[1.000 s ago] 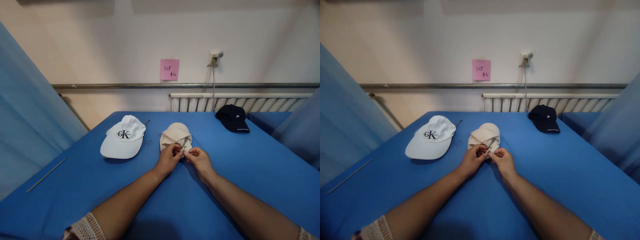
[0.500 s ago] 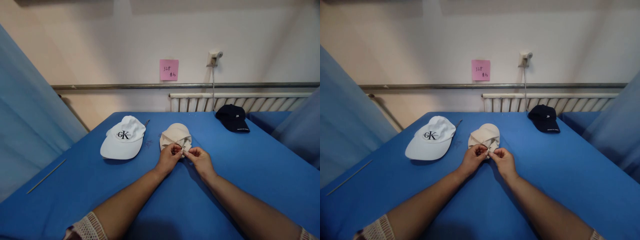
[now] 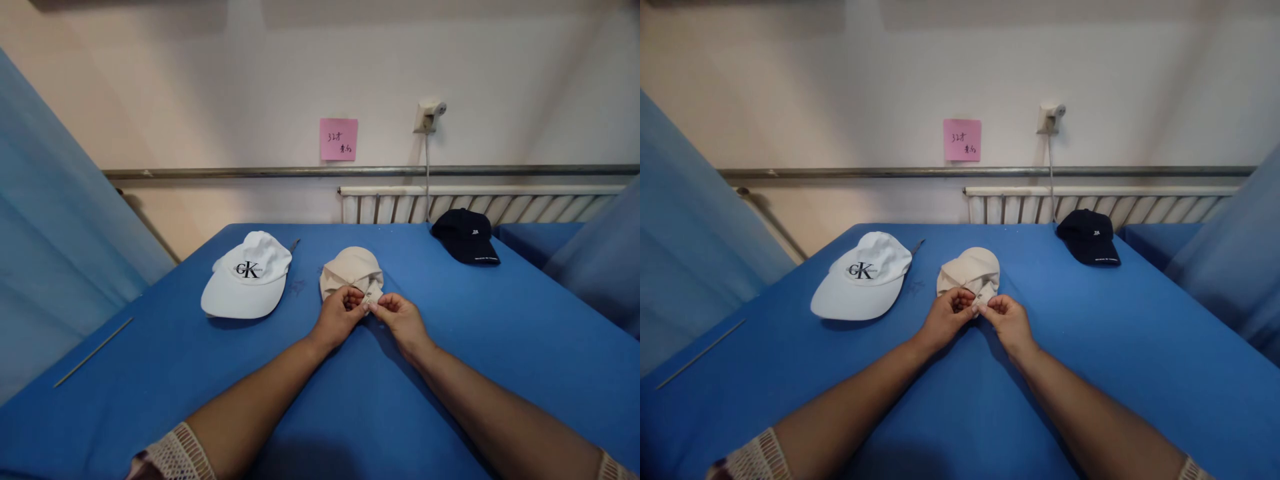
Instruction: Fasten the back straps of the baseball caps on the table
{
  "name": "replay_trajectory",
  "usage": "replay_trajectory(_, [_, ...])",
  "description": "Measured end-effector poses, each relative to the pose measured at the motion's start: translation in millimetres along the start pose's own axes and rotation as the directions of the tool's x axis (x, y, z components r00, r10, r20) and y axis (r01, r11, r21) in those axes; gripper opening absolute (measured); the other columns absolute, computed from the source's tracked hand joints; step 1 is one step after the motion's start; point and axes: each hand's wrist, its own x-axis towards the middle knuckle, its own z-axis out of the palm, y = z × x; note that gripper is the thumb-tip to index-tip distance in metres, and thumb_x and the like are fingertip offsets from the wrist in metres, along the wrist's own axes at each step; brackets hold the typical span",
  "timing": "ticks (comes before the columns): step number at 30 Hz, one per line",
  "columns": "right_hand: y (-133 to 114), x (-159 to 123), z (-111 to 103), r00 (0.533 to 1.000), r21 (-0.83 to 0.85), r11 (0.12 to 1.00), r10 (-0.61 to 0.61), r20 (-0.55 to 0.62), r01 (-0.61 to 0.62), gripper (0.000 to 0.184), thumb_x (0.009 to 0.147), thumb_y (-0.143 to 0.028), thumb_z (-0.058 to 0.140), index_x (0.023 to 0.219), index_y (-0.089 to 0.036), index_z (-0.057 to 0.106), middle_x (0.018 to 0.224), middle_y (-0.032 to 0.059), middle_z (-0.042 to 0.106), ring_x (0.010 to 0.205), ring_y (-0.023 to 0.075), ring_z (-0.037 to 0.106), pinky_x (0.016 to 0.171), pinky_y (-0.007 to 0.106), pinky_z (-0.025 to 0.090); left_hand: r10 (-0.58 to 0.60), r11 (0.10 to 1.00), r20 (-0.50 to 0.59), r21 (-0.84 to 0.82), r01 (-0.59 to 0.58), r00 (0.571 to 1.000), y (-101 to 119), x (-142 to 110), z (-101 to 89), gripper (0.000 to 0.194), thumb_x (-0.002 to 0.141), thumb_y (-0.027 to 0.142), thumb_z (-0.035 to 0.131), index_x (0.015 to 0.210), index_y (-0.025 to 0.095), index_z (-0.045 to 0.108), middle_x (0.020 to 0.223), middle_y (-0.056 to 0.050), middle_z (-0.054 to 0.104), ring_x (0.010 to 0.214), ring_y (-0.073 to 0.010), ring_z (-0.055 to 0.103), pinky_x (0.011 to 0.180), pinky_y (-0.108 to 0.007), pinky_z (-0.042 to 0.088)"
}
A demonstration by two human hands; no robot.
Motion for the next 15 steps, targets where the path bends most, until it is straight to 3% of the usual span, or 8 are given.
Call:
replay_trajectory(8, [-0.9,-1.0,-1.2,0.996,-0.008,0.999,-0.043,0.076,0.044,0.043,0.052,-0.049,0.084,0.07,-0.018,0.06,0.065,-0.0004,0.064,0.06,0.0131,0.056,0.06,0.027,0.046,-0.007,1.0,-0.006,-0.023,0.007,1.0,0.3,0.8,-1.3,0.023,0.07,0.024,0.071,0.086,0.014,0.058,0.075,0.001,0.059,0.069,-0.0102,0.055,0.066,-0.023,0.046])
replay_trajectory(15, [4.7,1.7,-2.8,0.995,-0.037,0.997,-0.069,0.072,0.072,0.042,0.054,-0.05,0.083,0.067,-0.018,0.059,0.06,-0.0008,0.061,0.057,0.0132,0.054,0.056,0.027,0.044,0.058,0.993,0.013,0.102,-0.059,0.998,4.6,-2.6,-2.3,0.017,0.074,0.025,0.068,0.085,0.015,0.059,0.076,0.0,0.06,0.069,-0.0114,0.055,0.065,-0.024,0.046])
